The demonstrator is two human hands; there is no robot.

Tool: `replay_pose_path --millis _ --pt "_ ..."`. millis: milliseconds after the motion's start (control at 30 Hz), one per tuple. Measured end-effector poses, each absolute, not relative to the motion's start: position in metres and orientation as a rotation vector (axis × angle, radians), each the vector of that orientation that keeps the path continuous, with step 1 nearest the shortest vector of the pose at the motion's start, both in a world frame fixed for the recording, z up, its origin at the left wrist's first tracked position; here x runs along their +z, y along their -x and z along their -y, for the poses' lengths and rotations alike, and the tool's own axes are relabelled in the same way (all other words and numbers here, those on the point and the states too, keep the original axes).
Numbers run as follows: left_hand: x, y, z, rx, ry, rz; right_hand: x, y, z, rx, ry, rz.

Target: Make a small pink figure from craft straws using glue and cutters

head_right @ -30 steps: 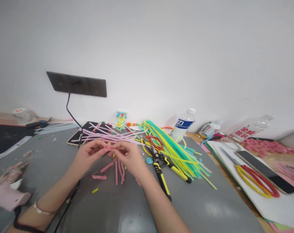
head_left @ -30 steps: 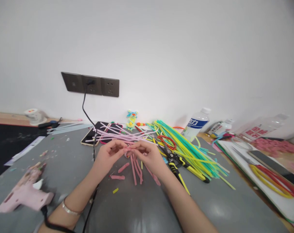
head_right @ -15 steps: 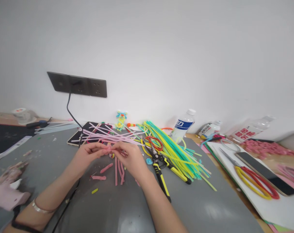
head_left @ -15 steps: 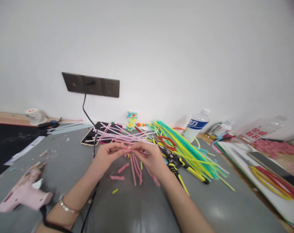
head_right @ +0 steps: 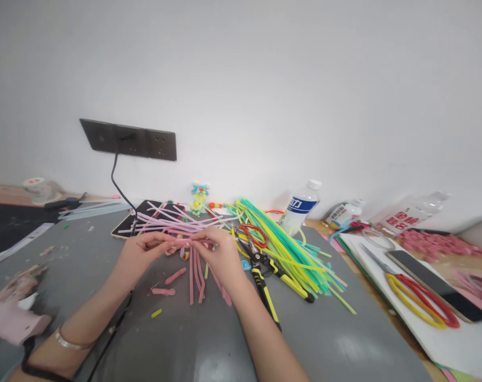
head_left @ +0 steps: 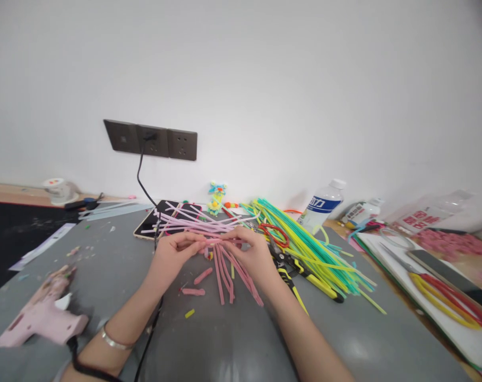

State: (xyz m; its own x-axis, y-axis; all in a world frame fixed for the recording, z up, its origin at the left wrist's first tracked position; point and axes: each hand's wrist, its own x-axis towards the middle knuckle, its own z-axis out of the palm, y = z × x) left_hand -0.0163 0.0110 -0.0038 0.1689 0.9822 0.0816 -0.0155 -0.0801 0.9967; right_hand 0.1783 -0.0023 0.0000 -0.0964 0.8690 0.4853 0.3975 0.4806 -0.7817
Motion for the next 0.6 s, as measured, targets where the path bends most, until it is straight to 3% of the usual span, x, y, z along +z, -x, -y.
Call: replay_pose_path --millis 300,600 --pt "-0.012 0.015 -0.013 1.030 -1.564 -1.069 0.005 -0.182 0.002 0.546 1.017 1.845" --pt "-0.001 0.014 -0.010 1.048 -1.534 -1.037 0.002 -0.174 0.004 0.881 0.943 1.451"
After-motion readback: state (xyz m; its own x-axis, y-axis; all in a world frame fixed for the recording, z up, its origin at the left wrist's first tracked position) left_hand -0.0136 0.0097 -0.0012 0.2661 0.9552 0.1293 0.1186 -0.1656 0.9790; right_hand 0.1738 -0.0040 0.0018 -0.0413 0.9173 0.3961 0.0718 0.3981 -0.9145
